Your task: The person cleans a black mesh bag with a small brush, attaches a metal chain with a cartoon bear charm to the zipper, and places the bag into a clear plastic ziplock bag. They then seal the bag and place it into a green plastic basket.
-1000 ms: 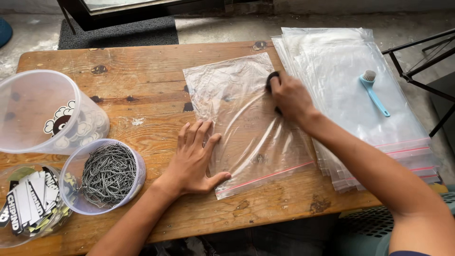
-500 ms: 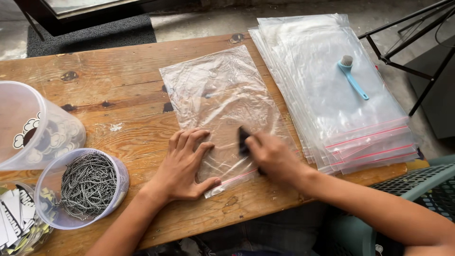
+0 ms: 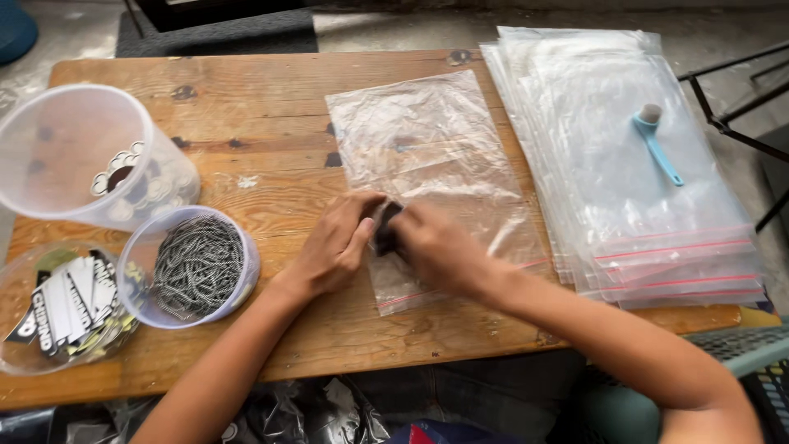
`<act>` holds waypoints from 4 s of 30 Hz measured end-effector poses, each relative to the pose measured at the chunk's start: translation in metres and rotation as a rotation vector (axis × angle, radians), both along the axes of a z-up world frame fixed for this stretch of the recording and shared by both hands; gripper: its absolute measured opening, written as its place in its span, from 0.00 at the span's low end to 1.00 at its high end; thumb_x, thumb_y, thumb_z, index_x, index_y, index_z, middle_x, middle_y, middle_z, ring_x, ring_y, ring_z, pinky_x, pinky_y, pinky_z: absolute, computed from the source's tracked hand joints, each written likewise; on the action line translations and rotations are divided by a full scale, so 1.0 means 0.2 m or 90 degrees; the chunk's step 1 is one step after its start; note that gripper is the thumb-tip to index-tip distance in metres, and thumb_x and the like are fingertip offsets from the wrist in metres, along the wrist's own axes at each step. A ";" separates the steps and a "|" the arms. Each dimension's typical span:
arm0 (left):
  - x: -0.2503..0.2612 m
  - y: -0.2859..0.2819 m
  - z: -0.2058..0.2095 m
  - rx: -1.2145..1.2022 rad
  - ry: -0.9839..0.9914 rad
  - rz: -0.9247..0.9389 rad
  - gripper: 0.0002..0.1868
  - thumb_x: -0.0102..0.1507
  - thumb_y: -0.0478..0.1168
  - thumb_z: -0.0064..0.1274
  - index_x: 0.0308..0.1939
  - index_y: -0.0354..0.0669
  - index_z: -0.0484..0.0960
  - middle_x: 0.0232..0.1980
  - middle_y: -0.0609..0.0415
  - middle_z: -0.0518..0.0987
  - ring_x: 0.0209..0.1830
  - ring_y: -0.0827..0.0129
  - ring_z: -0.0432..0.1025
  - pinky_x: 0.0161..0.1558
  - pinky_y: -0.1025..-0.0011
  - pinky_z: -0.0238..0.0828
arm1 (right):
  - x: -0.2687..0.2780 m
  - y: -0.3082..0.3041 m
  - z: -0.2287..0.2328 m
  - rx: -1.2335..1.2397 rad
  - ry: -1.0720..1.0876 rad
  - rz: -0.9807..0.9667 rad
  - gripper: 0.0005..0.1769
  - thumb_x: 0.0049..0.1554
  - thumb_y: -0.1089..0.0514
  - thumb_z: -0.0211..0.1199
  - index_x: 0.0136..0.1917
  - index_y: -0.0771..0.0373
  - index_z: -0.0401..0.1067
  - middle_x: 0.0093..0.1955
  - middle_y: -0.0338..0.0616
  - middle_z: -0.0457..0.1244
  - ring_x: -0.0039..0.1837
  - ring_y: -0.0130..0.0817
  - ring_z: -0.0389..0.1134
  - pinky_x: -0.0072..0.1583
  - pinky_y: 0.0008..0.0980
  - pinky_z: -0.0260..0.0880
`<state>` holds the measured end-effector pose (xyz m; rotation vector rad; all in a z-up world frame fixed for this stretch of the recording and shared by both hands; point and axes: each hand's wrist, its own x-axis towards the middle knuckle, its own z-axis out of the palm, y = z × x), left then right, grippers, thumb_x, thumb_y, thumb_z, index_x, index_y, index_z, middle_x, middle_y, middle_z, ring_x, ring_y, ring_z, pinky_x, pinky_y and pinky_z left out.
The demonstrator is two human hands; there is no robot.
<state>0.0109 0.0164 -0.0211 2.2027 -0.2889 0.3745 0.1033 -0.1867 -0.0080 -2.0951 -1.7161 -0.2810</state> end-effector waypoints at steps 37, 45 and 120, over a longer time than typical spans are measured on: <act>0.19 -0.04 0.58 -0.903 0.218 0.089 0.08 0.70 0.42 0.45 0.39 0.44 0.75 0.42 0.49 0.83 0.43 0.52 0.81 0.30 0.64 0.79 | 0.51 -0.83 0.31 0.432 0.904 -0.356 0.08 0.58 0.59 0.42 0.45 0.58 0.63 0.34 0.38 0.55 0.34 0.29 0.55 0.36 0.28 0.57; 0.36 -0.04 0.29 -0.833 0.367 0.350 0.07 0.72 0.37 0.39 0.49 0.37 0.70 0.44 0.38 0.82 0.37 0.50 0.79 0.34 0.49 0.82 | 0.38 -0.73 0.40 0.381 0.550 -0.478 0.07 0.63 0.67 0.48 0.54 0.63 0.64 0.46 0.49 0.64 0.44 0.34 0.67 0.37 0.30 0.68; -0.08 -0.06 0.12 0.320 0.158 0.013 0.86 0.39 0.84 0.55 0.77 0.27 0.28 0.76 0.15 0.32 0.78 0.25 0.33 0.72 0.38 0.28 | 1.07 0.87 -0.51 0.057 -0.071 -0.145 0.09 0.58 0.56 0.59 0.52 0.58 0.68 0.45 0.47 0.59 0.46 0.51 0.67 0.45 0.43 0.70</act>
